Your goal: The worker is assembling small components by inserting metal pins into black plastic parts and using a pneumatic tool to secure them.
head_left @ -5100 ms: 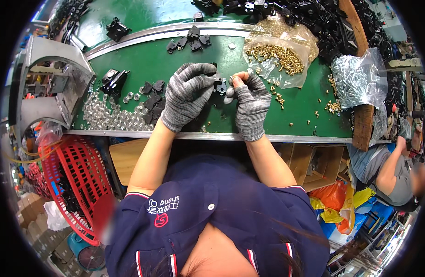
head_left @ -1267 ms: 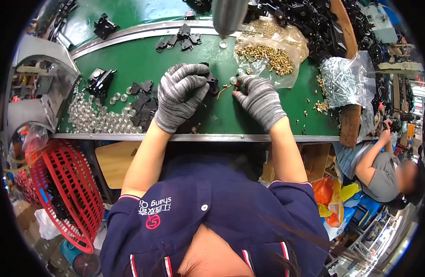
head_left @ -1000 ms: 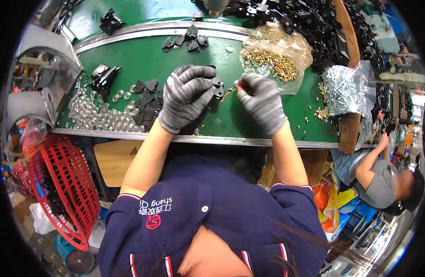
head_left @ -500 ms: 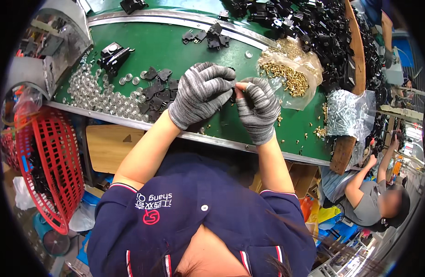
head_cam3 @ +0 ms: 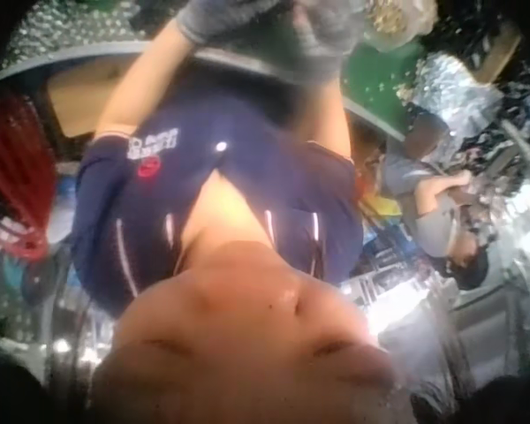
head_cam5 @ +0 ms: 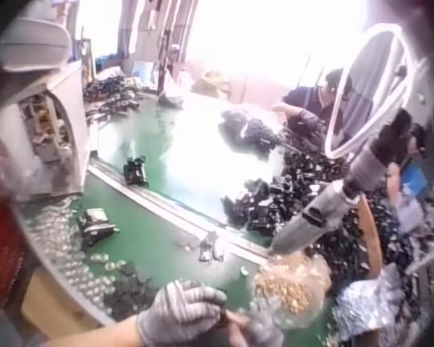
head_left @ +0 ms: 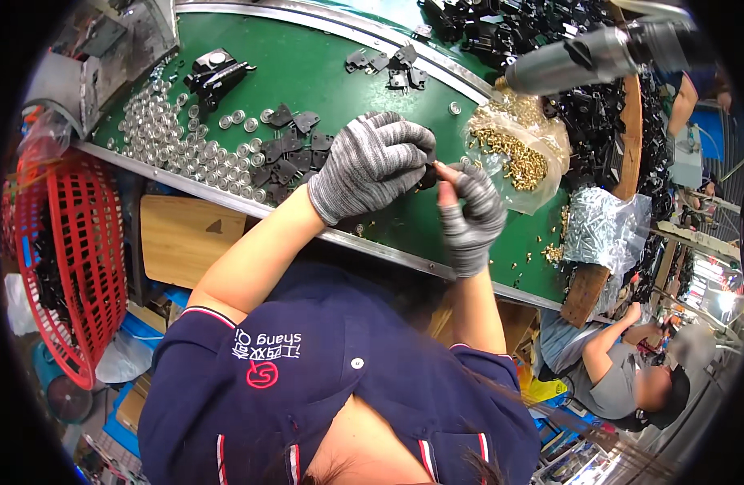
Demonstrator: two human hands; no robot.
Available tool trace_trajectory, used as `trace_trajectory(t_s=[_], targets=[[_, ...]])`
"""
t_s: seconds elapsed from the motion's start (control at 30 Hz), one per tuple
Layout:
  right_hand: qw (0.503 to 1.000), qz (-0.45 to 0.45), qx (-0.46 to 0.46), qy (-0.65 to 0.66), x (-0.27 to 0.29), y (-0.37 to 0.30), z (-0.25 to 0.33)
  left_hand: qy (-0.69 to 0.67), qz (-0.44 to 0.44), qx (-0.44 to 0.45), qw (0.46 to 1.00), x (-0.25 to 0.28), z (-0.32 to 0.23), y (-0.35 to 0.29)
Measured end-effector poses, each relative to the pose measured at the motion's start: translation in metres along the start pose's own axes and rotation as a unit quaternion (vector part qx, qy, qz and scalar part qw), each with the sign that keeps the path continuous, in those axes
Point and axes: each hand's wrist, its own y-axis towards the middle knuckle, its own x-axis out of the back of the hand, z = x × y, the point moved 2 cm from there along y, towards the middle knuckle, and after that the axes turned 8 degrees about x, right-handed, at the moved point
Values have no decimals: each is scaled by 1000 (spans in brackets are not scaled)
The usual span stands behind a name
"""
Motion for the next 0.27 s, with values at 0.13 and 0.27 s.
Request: trace_trajectory(t_s=[0.13, 0.27], targets=[[967, -203, 47, 144, 46, 21, -18, 7, 8, 4, 1000, 1, -1, -1], [977, -183, 104, 18, 42, 91, 8, -4, 15, 7, 1000, -1, -1, 1]])
